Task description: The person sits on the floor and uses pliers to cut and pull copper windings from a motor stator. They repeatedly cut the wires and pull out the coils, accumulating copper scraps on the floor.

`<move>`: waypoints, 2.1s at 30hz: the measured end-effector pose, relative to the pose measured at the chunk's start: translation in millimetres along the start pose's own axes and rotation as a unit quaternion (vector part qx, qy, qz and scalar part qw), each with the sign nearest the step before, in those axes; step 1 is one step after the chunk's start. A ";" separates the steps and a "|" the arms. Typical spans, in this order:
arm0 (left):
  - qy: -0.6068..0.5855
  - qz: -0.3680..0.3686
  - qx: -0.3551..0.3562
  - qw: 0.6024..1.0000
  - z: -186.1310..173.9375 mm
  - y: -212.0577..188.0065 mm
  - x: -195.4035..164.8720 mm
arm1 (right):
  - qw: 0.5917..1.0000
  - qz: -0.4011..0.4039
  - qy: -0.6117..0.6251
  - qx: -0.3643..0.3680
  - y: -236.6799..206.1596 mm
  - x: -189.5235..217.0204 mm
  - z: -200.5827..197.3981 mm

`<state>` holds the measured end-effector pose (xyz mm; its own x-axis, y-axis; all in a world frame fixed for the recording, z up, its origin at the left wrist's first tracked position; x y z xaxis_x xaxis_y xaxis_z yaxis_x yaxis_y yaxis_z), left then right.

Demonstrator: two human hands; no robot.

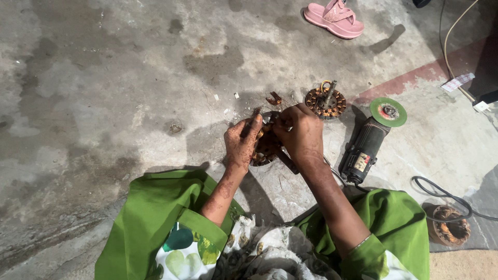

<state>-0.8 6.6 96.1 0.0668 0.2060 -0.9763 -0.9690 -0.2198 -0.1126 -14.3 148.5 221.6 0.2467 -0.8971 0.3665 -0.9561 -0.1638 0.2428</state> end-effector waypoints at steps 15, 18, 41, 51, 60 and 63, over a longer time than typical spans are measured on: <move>-0.056 0.063 -0.005 0.996 -5.4 -1.6 -16.6 | 0.999 -0.011 0.038 0.003 4.2 3.0 -7.5; -0.063 0.029 -0.003 0.998 -4.3 -2.1 -17.3 | 1.000 -0.006 0.029 0.007 3.2 1.2 -7.2; 0.024 0.045 -0.028 0.998 -4.9 -5.0 -17.5 | 0.997 0.044 0.064 -0.017 1.8 6.7 -5.0; 0.017 0.038 -0.025 0.999 4.5 -3.6 -0.3 | 0.984 0.106 0.136 -0.032 -13.2 -1.2 -16.5; -0.054 0.009 -0.070 0.996 -21.7 11.2 8.1 | 0.967 0.143 0.188 -0.098 -28.5 -16.0 -53.1; -0.063 0.004 -0.068 0.996 -21.0 11.6 3.9 | 0.957 0.134 0.229 -0.116 -18.3 -19.8 -63.2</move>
<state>-6.8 -15.1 87.0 0.0215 0.3194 -0.9474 -0.9274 -0.3477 -0.1382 8.3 195.2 266.6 0.0911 -0.6113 0.7862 -0.9472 0.1905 0.2579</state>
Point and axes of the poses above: each hand's wrist, its own y-axis towards the middle knuckle, its own z-axis out of the palm, x = y × z, the point moved 6 cm from there along y, towards the middle knuckle, and after that the axes turned 4 degrees about y, right-handed, at the moved point
